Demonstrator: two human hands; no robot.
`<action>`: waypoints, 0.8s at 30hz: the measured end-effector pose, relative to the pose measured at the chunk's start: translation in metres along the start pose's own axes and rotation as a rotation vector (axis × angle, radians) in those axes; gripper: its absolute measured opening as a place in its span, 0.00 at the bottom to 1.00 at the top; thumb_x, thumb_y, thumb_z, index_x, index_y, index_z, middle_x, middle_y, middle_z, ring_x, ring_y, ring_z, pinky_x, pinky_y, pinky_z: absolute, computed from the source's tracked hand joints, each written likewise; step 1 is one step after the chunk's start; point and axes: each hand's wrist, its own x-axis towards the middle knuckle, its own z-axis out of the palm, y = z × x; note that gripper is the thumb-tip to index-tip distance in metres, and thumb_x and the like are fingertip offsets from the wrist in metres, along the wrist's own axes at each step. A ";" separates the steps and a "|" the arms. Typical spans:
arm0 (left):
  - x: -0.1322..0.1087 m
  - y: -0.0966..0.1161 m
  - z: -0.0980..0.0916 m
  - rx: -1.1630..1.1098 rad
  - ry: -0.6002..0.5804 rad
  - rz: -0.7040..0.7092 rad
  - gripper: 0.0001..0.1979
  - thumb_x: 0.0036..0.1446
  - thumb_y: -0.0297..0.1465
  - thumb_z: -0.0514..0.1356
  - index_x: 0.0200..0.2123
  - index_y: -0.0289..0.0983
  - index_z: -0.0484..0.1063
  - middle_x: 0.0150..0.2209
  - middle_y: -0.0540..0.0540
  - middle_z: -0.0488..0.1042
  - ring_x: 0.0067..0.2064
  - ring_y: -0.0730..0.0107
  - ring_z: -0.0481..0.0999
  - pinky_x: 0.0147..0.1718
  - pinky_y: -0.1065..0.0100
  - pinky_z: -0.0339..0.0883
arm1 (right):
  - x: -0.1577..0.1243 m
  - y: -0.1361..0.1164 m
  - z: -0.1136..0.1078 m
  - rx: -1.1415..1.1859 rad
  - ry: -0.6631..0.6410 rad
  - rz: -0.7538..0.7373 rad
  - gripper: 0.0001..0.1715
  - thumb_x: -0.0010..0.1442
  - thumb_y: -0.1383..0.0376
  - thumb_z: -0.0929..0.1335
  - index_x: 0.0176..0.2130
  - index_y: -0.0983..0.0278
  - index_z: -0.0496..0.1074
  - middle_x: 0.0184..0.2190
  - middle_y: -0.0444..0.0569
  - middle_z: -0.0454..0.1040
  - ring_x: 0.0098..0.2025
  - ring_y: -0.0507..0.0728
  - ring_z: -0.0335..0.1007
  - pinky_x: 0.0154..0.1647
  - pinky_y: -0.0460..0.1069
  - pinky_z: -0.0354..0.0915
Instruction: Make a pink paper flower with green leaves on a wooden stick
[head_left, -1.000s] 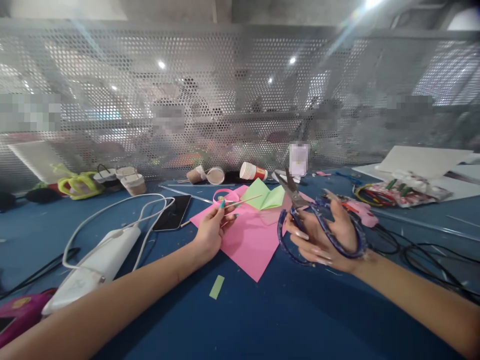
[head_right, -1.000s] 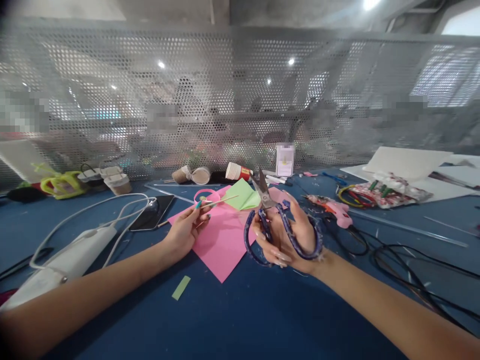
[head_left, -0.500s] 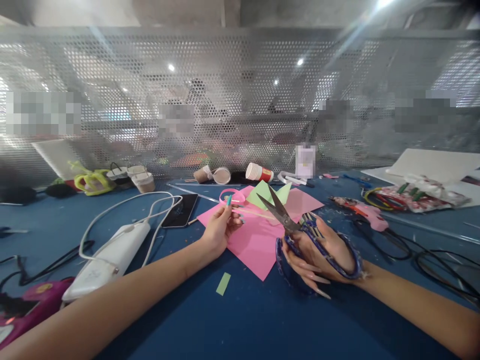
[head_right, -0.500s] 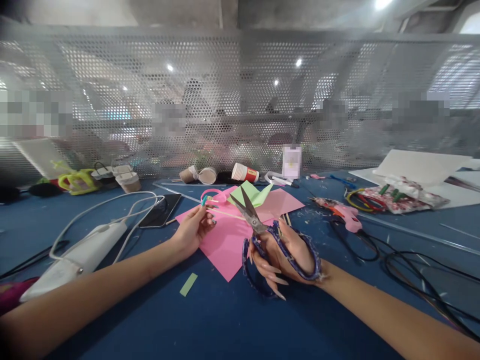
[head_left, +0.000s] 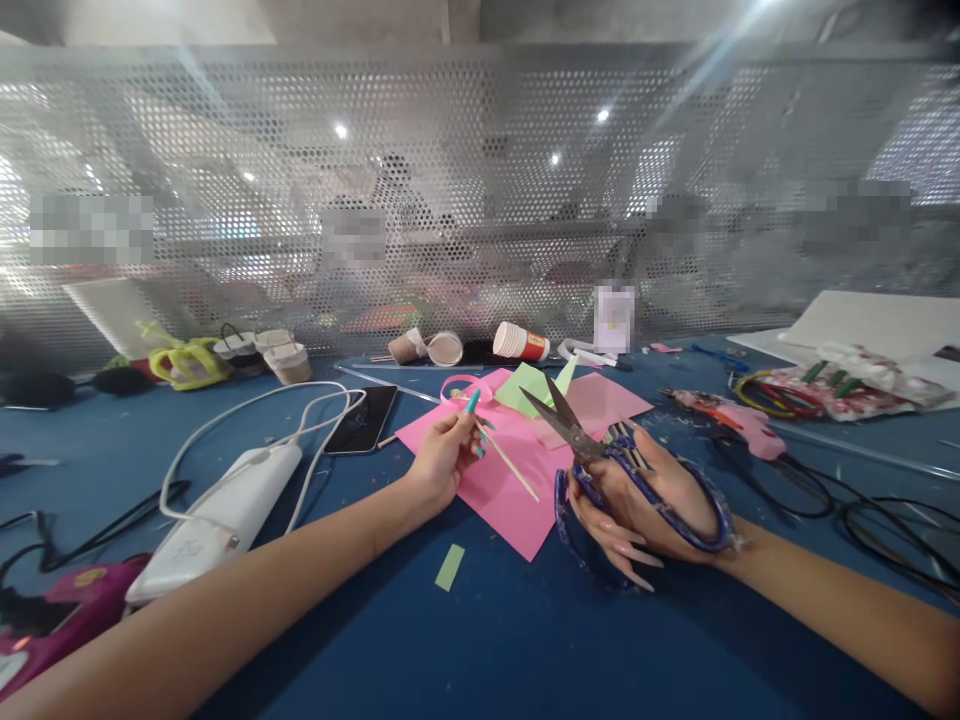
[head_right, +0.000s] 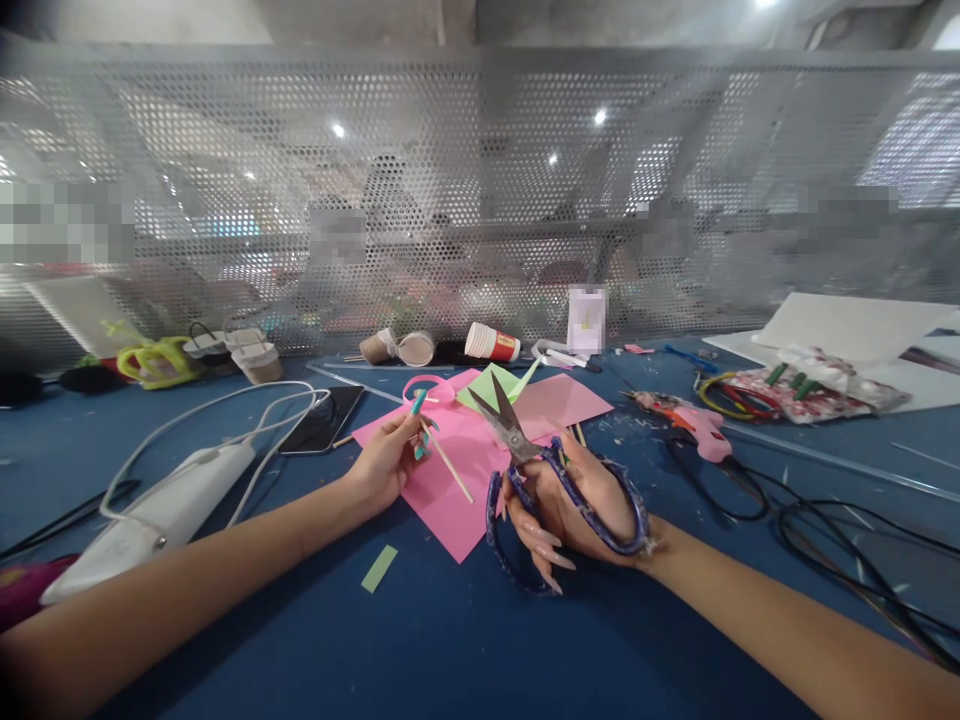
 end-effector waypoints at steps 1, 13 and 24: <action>0.000 0.000 0.000 0.013 -0.003 0.002 0.15 0.43 0.36 0.70 0.22 0.32 0.70 0.15 0.55 0.63 0.16 0.84 0.60 0.17 0.79 0.61 | 0.000 0.000 0.000 -0.004 0.000 0.000 0.47 0.58 0.36 0.45 0.41 0.68 0.66 0.23 0.46 0.65 0.18 0.51 0.61 0.16 0.47 0.64; -0.001 -0.001 0.001 0.130 -0.032 0.036 0.17 0.44 0.39 0.68 0.19 0.32 0.69 0.13 0.55 0.59 0.15 0.85 0.55 0.13 0.78 0.50 | -0.001 -0.004 0.005 0.045 0.027 -0.021 0.44 0.59 0.37 0.46 0.39 0.68 0.66 0.22 0.45 0.63 0.18 0.51 0.60 0.16 0.46 0.61; -0.004 0.002 0.005 0.121 -0.021 0.022 0.14 0.48 0.36 0.66 0.19 0.32 0.70 0.13 0.55 0.58 0.15 0.85 0.55 0.13 0.79 0.51 | 0.000 -0.004 0.007 0.038 0.107 -0.038 0.42 0.59 0.37 0.47 0.38 0.67 0.66 0.21 0.44 0.63 0.17 0.51 0.58 0.18 0.48 0.61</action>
